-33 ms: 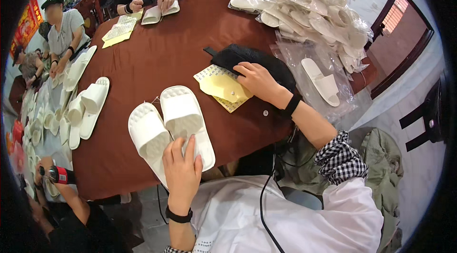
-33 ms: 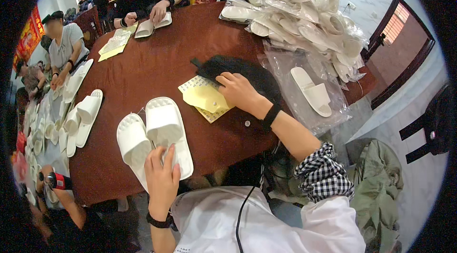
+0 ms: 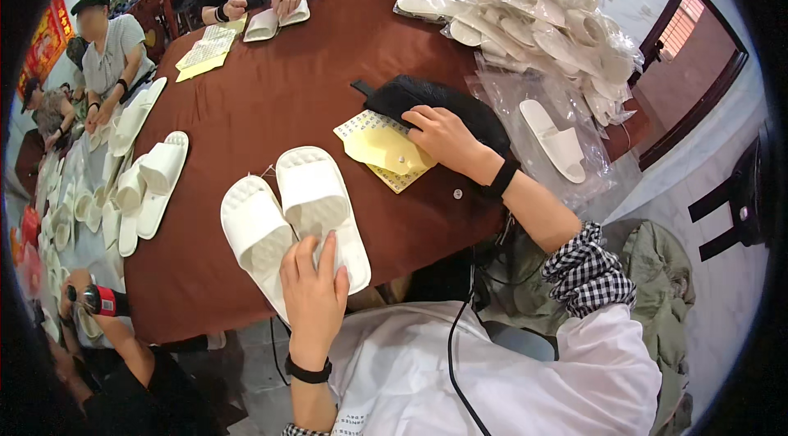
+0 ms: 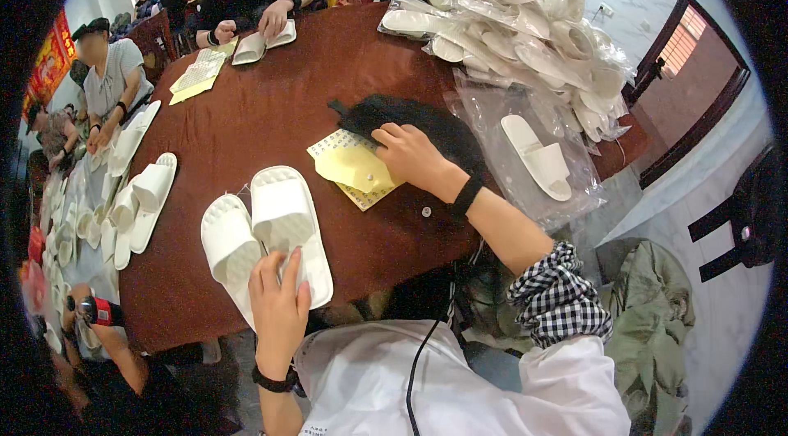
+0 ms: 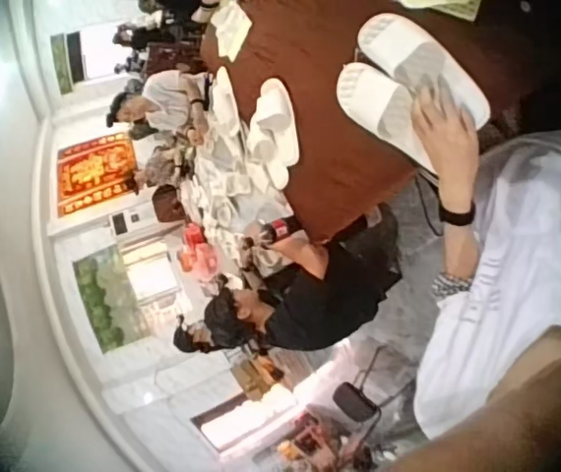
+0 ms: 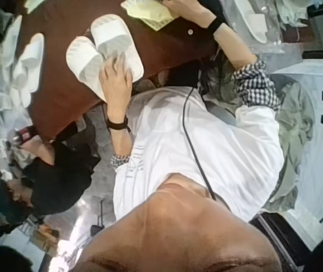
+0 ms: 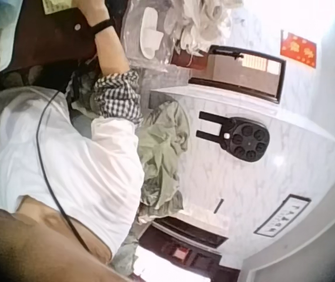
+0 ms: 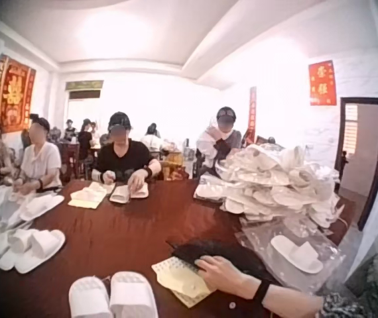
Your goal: Inspecting and packaging pairs of white slippers into clear plastic bags.
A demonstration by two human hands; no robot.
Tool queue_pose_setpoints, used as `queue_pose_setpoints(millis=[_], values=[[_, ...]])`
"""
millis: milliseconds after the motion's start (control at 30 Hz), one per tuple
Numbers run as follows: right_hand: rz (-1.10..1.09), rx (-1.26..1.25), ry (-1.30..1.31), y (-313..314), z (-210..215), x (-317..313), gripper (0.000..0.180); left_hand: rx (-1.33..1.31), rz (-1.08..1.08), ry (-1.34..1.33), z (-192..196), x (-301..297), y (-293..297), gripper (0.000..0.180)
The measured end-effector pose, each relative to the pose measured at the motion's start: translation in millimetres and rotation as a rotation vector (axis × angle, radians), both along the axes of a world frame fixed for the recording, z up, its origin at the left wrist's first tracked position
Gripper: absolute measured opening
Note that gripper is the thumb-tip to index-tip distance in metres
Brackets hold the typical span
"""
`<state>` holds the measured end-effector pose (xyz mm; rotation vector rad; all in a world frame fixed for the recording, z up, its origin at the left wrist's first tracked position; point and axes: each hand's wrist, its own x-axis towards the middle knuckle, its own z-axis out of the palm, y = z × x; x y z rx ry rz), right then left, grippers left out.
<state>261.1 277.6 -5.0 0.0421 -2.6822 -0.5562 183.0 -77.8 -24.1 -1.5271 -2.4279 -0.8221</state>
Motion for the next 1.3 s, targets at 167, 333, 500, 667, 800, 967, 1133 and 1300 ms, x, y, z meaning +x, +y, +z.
queue_pose_setpoints(millis=[167,333,500,667,800,967,1133,1300], values=[[0.084,0.084,-0.007,11.2,0.2,-4.8,0.008,0.011,-0.009,0.003,-1.1,-1.0,0.9,0.051],[0.055,0.026,-0.107,7.0,7.5,-4.3,0.009,-0.008,0.003,0.024,-2.4,-1.9,-0.1,0.053],[0.050,-0.015,-0.158,7.2,8.4,-5.1,0.010,-0.014,0.010,-0.012,1.2,-0.3,-0.7,0.049],[0.066,-0.005,-0.141,9.4,8.7,-5.7,0.011,-0.014,0.011,-0.004,0.3,-0.5,-1.3,0.050],[0.072,-0.036,-0.112,9.4,10.0,-4.2,0.012,-0.009,0.005,0.008,-1.1,-1.5,-1.2,0.052],[0.054,-0.367,-0.095,8.9,14.7,-0.8,0.009,-0.003,0.003,0.038,-3.3,-2.5,-0.1,0.053],[0.138,-0.627,0.005,-26.3,32.4,-0.3,0.012,0.014,0.008,0.036,-5.6,-1.7,-2.4,0.052],[0.232,-0.902,-0.081,-94.0,42.6,-6.4,0.013,0.043,0.017,-0.005,-2.3,-1.1,-1.4,0.048]])
